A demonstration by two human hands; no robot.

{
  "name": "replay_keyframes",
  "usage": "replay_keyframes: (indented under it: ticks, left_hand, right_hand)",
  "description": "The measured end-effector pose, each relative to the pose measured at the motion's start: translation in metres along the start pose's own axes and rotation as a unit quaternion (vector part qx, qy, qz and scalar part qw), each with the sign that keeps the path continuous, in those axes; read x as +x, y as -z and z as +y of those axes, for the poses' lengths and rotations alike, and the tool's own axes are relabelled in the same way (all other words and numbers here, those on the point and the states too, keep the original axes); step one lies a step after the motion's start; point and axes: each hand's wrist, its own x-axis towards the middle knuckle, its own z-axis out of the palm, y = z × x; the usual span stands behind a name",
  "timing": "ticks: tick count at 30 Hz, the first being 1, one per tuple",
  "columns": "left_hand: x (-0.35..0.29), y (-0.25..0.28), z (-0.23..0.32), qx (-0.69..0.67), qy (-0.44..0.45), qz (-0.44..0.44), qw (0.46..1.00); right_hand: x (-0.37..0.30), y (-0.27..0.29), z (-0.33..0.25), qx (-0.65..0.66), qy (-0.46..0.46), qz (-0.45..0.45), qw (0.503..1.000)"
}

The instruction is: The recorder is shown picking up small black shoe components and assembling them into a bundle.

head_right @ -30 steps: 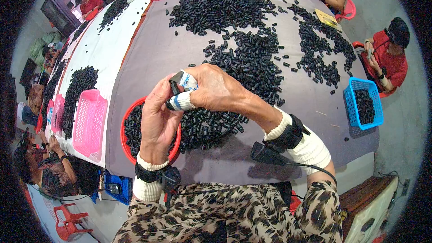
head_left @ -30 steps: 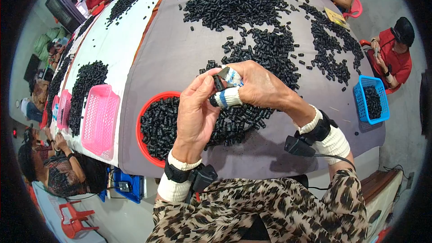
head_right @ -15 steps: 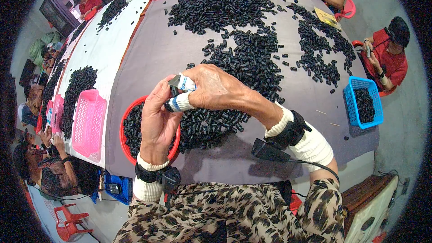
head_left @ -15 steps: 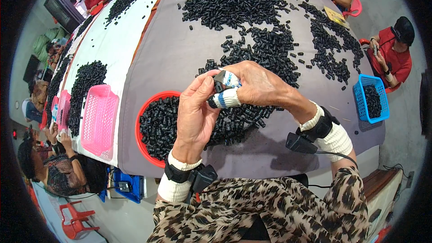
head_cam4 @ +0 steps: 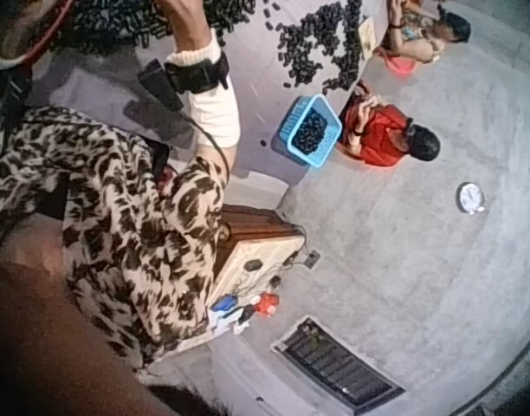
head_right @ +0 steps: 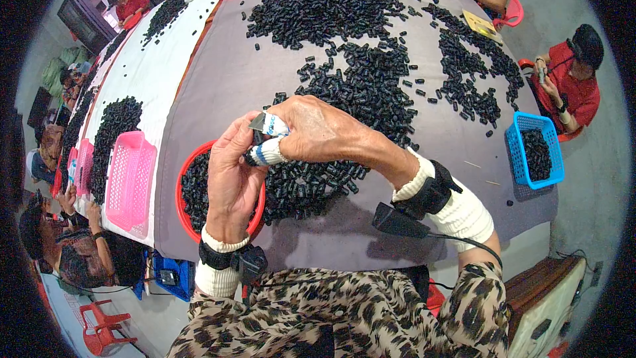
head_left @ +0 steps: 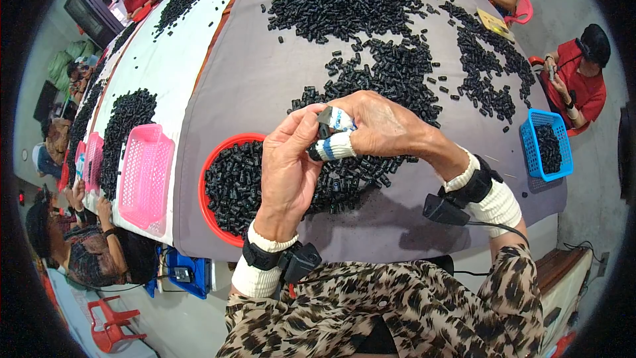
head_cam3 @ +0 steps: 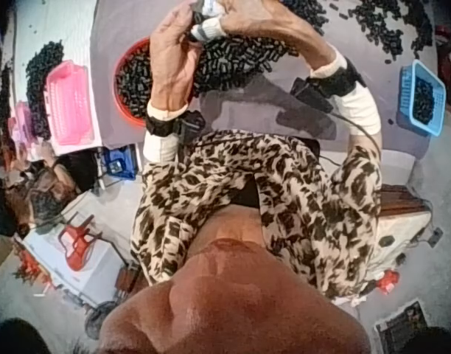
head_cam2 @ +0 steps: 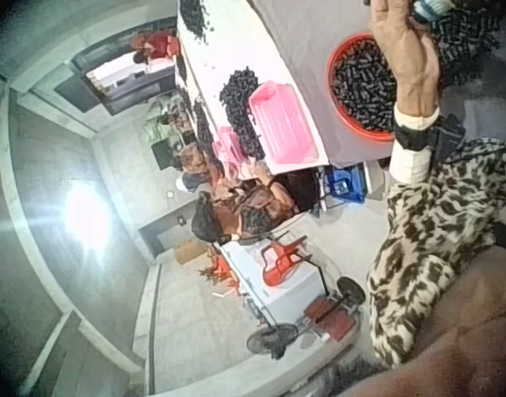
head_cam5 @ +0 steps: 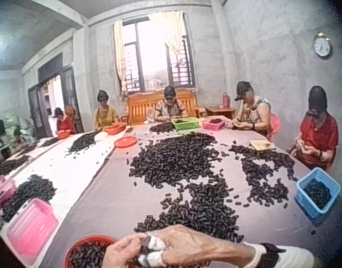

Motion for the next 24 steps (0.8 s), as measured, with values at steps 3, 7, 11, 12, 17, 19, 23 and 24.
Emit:
replay_keyframes:
  ticks: [3,7,11,12,17,19,23,24]
  left_hand:
    - [0.0,-0.005,0.0,0.024,-0.014,0.015,0.999]
    - [0.0,-0.006,0.001,0.028,-0.007,0.018,0.999]
    - [0.001,-0.001,0.0,-0.047,0.001,-0.001,0.999]
    - [0.002,0.001,-0.001,-0.075,0.007,-0.02,0.997]
    - [0.0,-0.001,-0.003,-0.087,0.011,-0.001,0.996]
    - [-0.002,-0.004,-0.001,-0.094,0.011,0.008,0.995]
    - [-0.002,-0.008,0.002,-0.009,-0.001,0.009,1.0]
    - [-0.002,-0.008,0.003,0.018,0.002,0.015,1.0]
  right_hand:
    - [0.0,0.002,0.004,-0.047,0.025,-0.023,0.998]
    - [0.001,0.0,0.008,-0.079,0.037,-0.022,0.996]
    - [-0.003,-0.003,-0.005,0.045,-0.008,0.032,0.998]
    - [-0.004,-0.003,-0.007,0.046,-0.032,0.041,0.998]
    - [-0.003,-0.006,0.002,0.042,-0.02,0.055,0.997]
    - [-0.003,-0.006,0.001,0.037,-0.024,0.056,0.997]
    - [-0.003,-0.006,0.003,0.045,-0.015,0.056,0.997]
    - [-0.003,-0.006,0.005,0.048,-0.011,0.055,0.997]
